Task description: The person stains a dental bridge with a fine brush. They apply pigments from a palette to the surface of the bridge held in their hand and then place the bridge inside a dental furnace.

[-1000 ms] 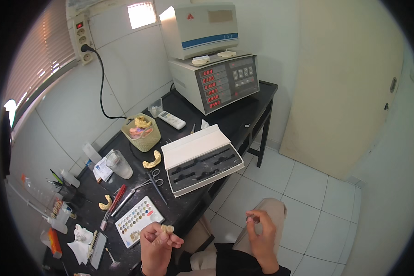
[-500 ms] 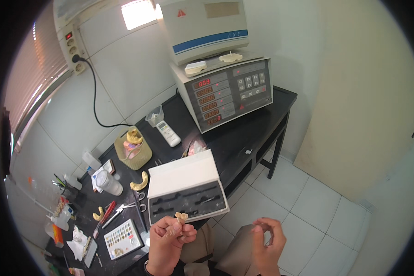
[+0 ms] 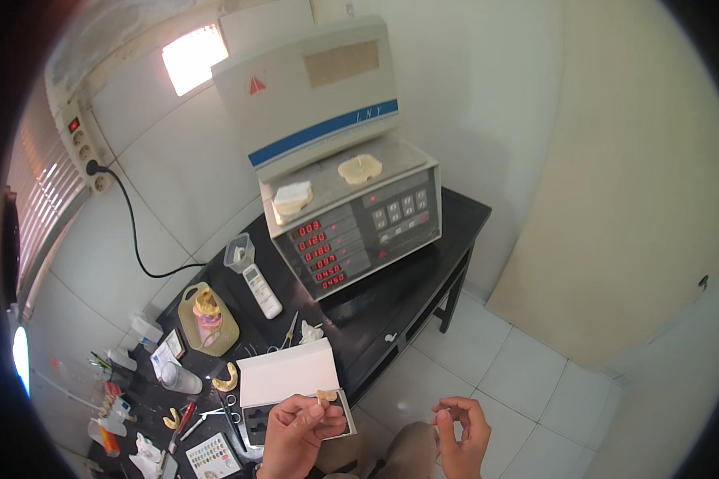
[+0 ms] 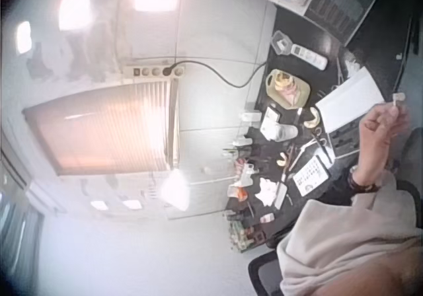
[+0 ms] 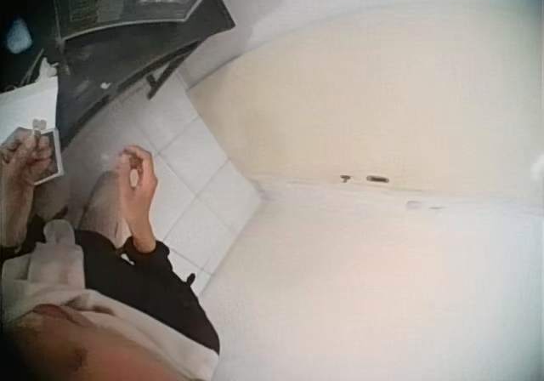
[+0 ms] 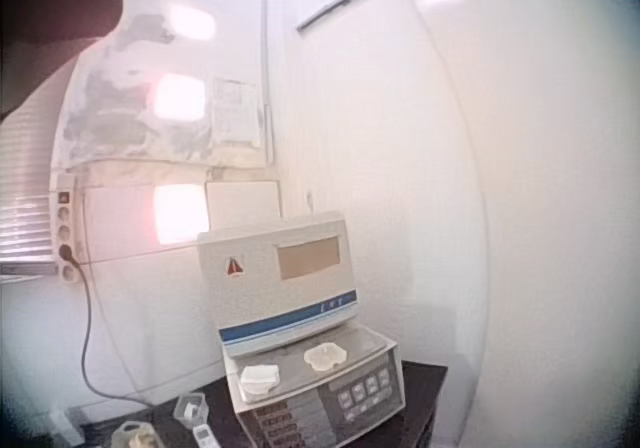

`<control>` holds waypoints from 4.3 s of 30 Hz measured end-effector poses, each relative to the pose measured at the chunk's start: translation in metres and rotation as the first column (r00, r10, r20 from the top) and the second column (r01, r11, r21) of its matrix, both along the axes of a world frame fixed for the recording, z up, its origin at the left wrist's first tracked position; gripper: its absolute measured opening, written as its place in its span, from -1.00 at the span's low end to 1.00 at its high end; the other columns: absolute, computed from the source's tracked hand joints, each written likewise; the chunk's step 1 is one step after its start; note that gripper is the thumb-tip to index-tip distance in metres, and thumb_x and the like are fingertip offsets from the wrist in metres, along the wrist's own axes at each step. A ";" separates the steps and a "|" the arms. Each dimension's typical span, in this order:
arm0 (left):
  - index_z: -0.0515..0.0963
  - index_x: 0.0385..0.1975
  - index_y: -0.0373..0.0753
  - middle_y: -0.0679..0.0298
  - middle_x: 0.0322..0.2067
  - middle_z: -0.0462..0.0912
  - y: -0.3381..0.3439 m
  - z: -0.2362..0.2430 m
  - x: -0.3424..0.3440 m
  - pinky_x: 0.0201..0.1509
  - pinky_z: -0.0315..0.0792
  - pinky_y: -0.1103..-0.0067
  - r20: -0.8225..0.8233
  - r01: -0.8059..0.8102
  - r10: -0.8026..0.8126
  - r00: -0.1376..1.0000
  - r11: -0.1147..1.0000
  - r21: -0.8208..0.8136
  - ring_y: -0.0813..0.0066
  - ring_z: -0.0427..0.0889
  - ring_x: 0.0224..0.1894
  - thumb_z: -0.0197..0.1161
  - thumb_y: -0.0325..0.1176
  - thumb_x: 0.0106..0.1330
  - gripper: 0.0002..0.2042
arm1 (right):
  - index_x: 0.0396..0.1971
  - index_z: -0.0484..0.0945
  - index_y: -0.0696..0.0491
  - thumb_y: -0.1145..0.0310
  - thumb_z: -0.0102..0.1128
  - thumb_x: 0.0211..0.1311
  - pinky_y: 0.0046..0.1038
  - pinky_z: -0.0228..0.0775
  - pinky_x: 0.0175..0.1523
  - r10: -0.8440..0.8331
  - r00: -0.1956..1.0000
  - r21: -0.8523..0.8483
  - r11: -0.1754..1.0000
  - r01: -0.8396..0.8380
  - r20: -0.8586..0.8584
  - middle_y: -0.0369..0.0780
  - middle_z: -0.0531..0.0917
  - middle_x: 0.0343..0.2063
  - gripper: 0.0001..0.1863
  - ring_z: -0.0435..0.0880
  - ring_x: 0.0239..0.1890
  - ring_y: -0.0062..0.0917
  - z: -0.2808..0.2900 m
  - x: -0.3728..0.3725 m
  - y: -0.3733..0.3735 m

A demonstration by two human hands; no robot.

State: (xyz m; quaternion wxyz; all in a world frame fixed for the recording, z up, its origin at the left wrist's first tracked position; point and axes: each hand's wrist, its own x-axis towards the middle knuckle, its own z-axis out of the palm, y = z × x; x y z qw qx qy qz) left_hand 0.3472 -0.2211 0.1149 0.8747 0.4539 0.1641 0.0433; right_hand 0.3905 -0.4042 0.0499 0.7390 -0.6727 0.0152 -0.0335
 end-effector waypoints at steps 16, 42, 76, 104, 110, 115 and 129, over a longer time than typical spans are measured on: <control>0.50 -0.31 -0.28 0.33 -0.35 0.48 -0.064 0.129 0.077 -0.09 0.46 0.44 -0.028 -0.156 0.154 0.988 0.985 -0.076 0.61 0.46 -0.25 0.12 -0.44 0.22 -0.90 | -0.30 0.40 0.22 0.44 0.03 0.17 -0.56 0.39 -0.26 0.150 0.986 -0.201 0.966 -0.161 -0.071 -0.18 0.52 -0.44 -0.83 0.52 -0.38 -0.58 0.179 0.053 -0.088; 0.55 -0.33 -0.35 0.28 -0.38 0.60 -0.038 0.112 0.250 -0.24 0.35 0.72 0.065 -0.567 0.563 0.824 0.821 0.062 0.65 0.51 -0.35 0.24 -0.53 0.11 -0.87 | -0.29 0.51 0.19 0.47 0.17 0.10 -0.69 0.26 -0.26 0.720 0.684 0.044 0.692 -0.720 -0.118 -0.30 0.58 -0.37 -0.83 0.48 -0.36 -0.75 0.196 0.292 0.040; 0.62 -0.47 -0.21 0.39 -0.49 0.57 0.000 0.078 0.350 -0.40 0.13 0.66 0.283 -0.501 0.764 0.580 0.061 0.863 0.57 0.27 -0.42 0.35 -0.43 -0.05 -0.87 | -0.35 0.49 0.18 0.42 0.17 0.09 -0.60 0.29 -0.22 0.850 0.514 0.007 0.518 -0.855 -0.114 -0.26 0.55 -0.42 -0.83 0.48 -0.37 -0.63 0.152 0.418 0.014; 0.63 -0.51 -0.25 0.37 -0.64 0.44 -0.003 0.083 0.347 -0.44 0.17 0.65 0.303 -0.553 0.785 0.541 0.061 0.831 0.57 0.29 -0.49 0.37 -0.44 -0.11 -0.87 | -0.36 0.62 -0.05 0.48 0.25 -0.17 -0.44 0.19 -0.25 0.908 0.263 -0.845 0.404 -0.350 0.325 -0.31 0.41 -0.46 -0.75 0.34 -0.30 -0.44 0.155 0.427 0.088; 0.63 -0.52 -0.23 0.35 -0.56 0.61 -0.003 0.082 0.347 -0.35 0.30 0.58 0.301 -0.467 0.761 0.575 0.003 0.884 0.46 0.37 -0.45 0.36 -0.49 -0.16 -0.85 | -0.38 0.61 -0.06 0.47 0.25 -0.17 -0.44 0.18 -0.27 0.907 0.275 -0.847 0.403 -0.347 0.319 -0.33 0.40 -0.47 -0.76 0.34 -0.32 -0.45 0.154 0.426 0.085; 0.62 -0.52 -0.26 0.29 -0.61 0.57 0.000 0.079 0.350 -0.37 0.28 0.57 0.335 -0.457 0.731 0.594 -0.037 0.889 0.45 0.36 -0.44 0.35 -0.48 -0.15 -0.86 | -0.37 0.61 -0.06 0.47 0.25 -0.16 -0.44 0.18 -0.27 0.905 0.275 -0.845 0.408 -0.345 0.325 -0.33 0.39 -0.48 -0.76 0.34 -0.32 -0.46 0.153 0.427 0.085; 0.62 -0.52 -0.20 0.37 -0.41 0.62 0.005 0.074 0.354 -0.16 0.24 0.53 0.308 -0.322 0.703 0.641 -0.118 0.939 0.33 0.31 -0.29 0.31 -0.48 -0.12 -0.88 | -0.35 0.60 -0.07 0.46 0.23 -0.12 -0.43 0.18 -0.25 0.914 0.290 -0.853 0.380 -0.359 0.285 -0.32 0.39 -0.45 -0.76 0.35 -0.31 -0.45 0.151 0.428 0.084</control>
